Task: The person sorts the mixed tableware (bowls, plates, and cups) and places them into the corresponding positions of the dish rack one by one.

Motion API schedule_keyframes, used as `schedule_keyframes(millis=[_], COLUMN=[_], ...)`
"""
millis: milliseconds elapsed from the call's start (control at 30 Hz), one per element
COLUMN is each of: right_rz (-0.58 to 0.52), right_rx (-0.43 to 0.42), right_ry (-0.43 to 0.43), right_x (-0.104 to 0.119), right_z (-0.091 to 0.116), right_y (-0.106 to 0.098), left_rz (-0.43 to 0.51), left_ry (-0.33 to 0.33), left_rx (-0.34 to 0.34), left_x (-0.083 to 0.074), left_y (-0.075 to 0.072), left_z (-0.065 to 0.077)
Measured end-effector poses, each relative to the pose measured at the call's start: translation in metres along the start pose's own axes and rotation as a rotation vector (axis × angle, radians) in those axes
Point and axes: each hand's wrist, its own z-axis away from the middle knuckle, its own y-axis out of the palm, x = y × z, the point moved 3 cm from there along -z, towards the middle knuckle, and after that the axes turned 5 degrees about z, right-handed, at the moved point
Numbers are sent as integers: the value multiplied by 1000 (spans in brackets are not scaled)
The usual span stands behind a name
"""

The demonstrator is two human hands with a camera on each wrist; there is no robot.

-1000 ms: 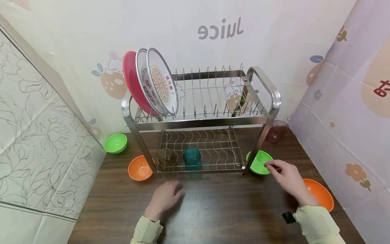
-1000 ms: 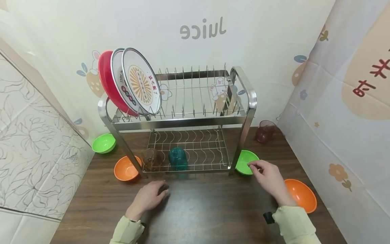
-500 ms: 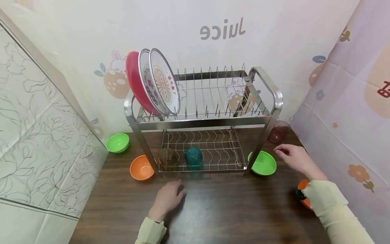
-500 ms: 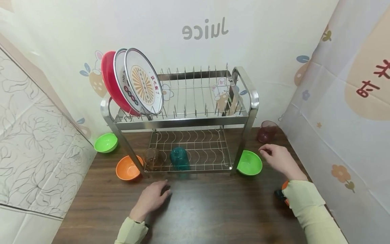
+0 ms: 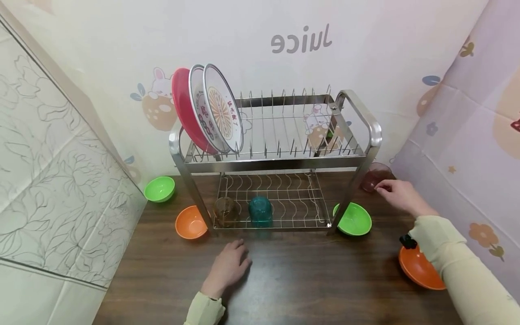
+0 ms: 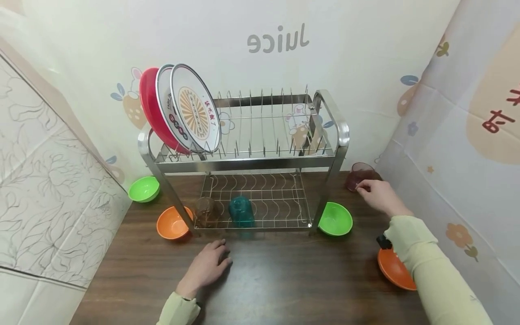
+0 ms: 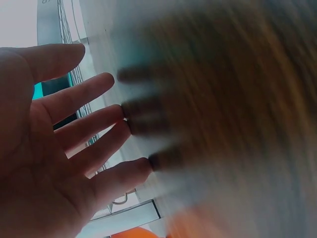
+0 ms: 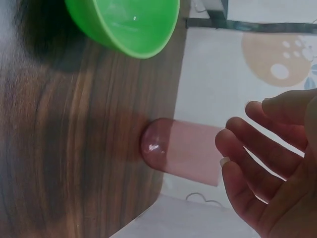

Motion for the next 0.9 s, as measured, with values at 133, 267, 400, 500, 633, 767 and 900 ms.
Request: schedule_keyframes(millis=[133, 267, 400, 500, 633, 767, 900], right_rz=[1, -9, -4, 5, 7, 13, 9], right_rx=[-27, -46, -55, -61, -75, -77, -51], right_ry=[21, 50, 52, 54, 82, 92, 107], right_x=[-11, -20, -27, -32, -38, -43, -53], right_z=[-8, -17, -22, -24, -25, -27, -33], right_y=[1, 2, 4, 8, 12, 15, 21], left_rz=[2, 12, 18, 4, -7, -7, -6], left_ry=[19, 18, 15, 13, 9, 11, 14], left_rx=[-1, 0, 4, 8, 14, 15, 19], left_x=[-2, -3, -2, 0, 1, 2, 2], left_y=[0, -1, -1, 0, 3, 3, 3], left_z=[-1, 0, 0, 1, 0, 0, 0])
